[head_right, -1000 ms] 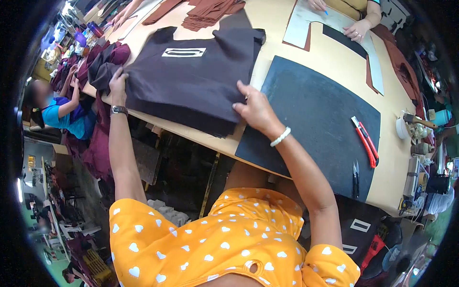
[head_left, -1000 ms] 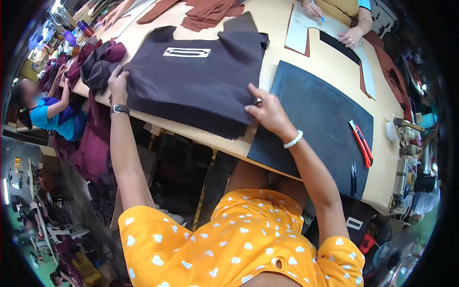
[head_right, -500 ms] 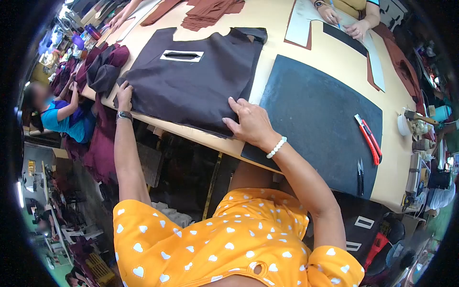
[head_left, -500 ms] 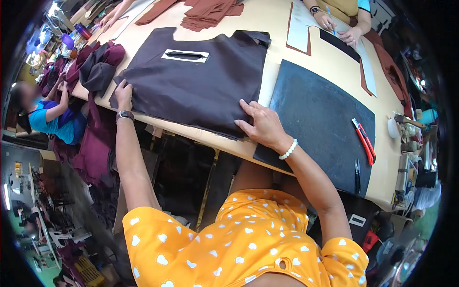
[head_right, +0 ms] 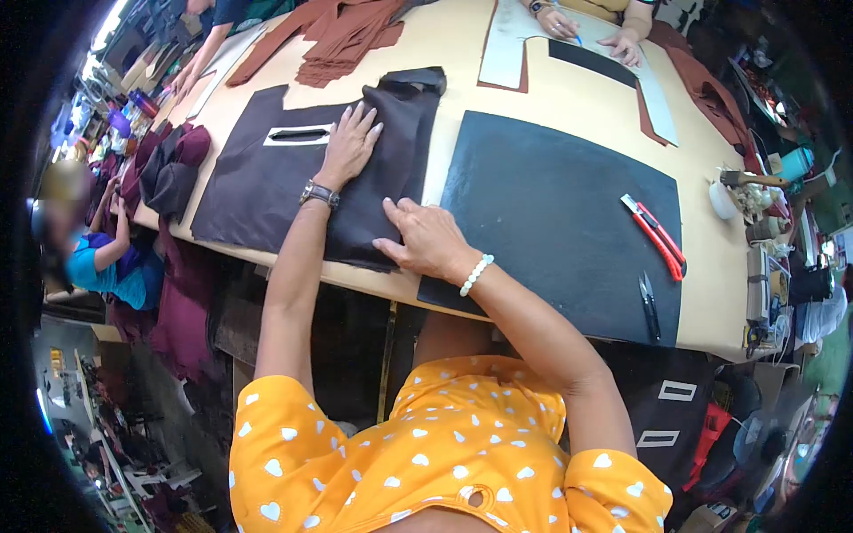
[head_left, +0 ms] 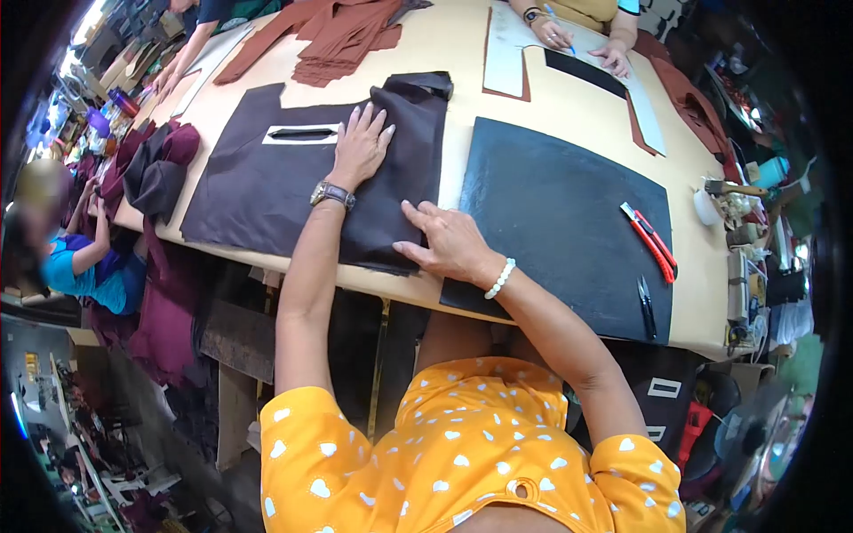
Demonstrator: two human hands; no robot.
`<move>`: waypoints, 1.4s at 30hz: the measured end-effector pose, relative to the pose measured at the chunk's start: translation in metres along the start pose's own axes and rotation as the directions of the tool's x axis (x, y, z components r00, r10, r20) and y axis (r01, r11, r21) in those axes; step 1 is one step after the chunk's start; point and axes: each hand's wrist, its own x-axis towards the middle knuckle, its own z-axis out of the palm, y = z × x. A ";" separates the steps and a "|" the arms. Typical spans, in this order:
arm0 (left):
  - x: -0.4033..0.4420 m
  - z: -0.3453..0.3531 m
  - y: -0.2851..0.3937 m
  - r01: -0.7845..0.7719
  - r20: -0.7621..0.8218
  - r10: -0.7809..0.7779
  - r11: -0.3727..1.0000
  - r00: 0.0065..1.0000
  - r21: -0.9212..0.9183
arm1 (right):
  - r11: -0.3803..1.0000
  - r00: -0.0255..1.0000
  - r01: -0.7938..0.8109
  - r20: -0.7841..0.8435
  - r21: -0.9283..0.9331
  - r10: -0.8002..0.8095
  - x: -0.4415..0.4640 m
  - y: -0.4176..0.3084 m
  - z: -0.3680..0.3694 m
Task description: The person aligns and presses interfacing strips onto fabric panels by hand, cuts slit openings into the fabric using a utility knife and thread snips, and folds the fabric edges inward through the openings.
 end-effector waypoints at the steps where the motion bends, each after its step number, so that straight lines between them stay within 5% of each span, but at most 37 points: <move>1: 0.004 0.006 0.002 0.031 0.017 -0.031 0.999 0.999 0.020 | 1.000 1.000 0.005 -0.009 0.009 -0.005 0.000 0.002 0.002; 3: 0.007 0.017 0.001 0.096 0.055 -0.100 0.993 0.993 0.062 | 0.999 1.000 0.024 -0.020 0.036 -0.024 -0.001 0.004 0.004; 5: 0.008 0.028 -0.002 -0.011 -0.265 0.076 0.971 0.961 0.237 | 0.977 0.989 0.034 -0.149 0.210 -0.003 0.000 0.006 0.000; 7: 0.005 0.031 0.001 -0.052 -0.516 0.287 0.905 0.807 0.423 | 0.930 0.950 0.030 -0.299 0.367 0.087 0.006 0.014 0.000; 10: 0.002 0.007 0.008 -0.156 -0.433 0.435 0.824 0.789 0.544 | 0.902 0.890 -0.085 -0.375 0.424 0.260 0.034 0.040 -0.003; 12: 0.002 0.011 0.006 -0.086 -0.216 0.158 0.948 0.964 0.308 | 0.935 0.888 -0.198 -0.350 0.295 0.298 0.060 0.053 -0.001; 14: 0.005 0.015 0.003 0.077 0.087 -0.086 0.992 0.993 0.097 | 0.923 0.875 -0.334 -0.301 0.191 0.379 0.080 0.051 -0.001; 16: 0.005 0.018 -0.002 0.041 0.093 -0.051 0.994 0.994 0.099 | 0.866 0.837 -0.488 -0.221 0.110 0.500 0.096 0.040 -0.006; 21: 0.003 0.018 -0.009 -0.032 0.072 0.025 0.994 0.997 0.102 | 0.809 0.795 -0.568 -0.153 0.149 0.587 0.121 0.047 -0.013; 25: 0.003 0.011 0.006 0.054 0.081 -0.059 0.997 0.995 0.058 | 0.429 0.704 -0.443 0.009 0.787 0.710 0.124 0.064 -0.023; 28: 0.006 0.004 0.009 0.071 0.191 -0.092 0.991 0.977 0.112 | 0.501 0.727 -0.311 -0.137 0.808 0.673 0.113 0.053 -0.028; 30: 0.009 0.009 0.004 0.069 0.221 -0.102 0.986 0.970 0.153 | 0.739 0.760 -0.285 -0.326 0.611 0.563 0.098 0.053 -0.015; 31: 0.009 0.009 0.003 0.067 0.238 -0.109 0.982 0.965 0.176 | 0.752 0.788 -0.238 -0.330 0.614 0.520 0.088 0.040 -0.021; 33: 0.005 0.008 0.004 0.057 0.202 -0.083 0.990 0.976 0.130 | 0.722 0.855 -0.150 -0.278 0.676 0.438 0.057 0.009 -0.037; 36: -0.001 0.017 -0.005 -0.075 0.031 0.072 0.993 0.997 0.090 | 0.502 0.928 -0.210 0.010 0.839 0.372 0.026 -0.027 -0.056; 38: 0.007 -0.027 0.022 0.220 0.422 -0.126 0.958 0.898 -0.184 | 0.399 0.929 -0.292 0.159 0.869 0.333 0.021 -0.034 -0.061; 40: -0.001 0.013 -0.004 -0.011 0.093 0.013 1.000 0.996 -0.019 | 0.344 0.905 -0.355 0.228 0.869 0.360 0.025 -0.031 -0.056; 42: -0.004 0.023 -0.012 -0.176 0.012 0.178 0.964 0.984 0.200 | 0.301 0.880 -0.394 0.262 0.868 0.396 0.035 -0.024 -0.049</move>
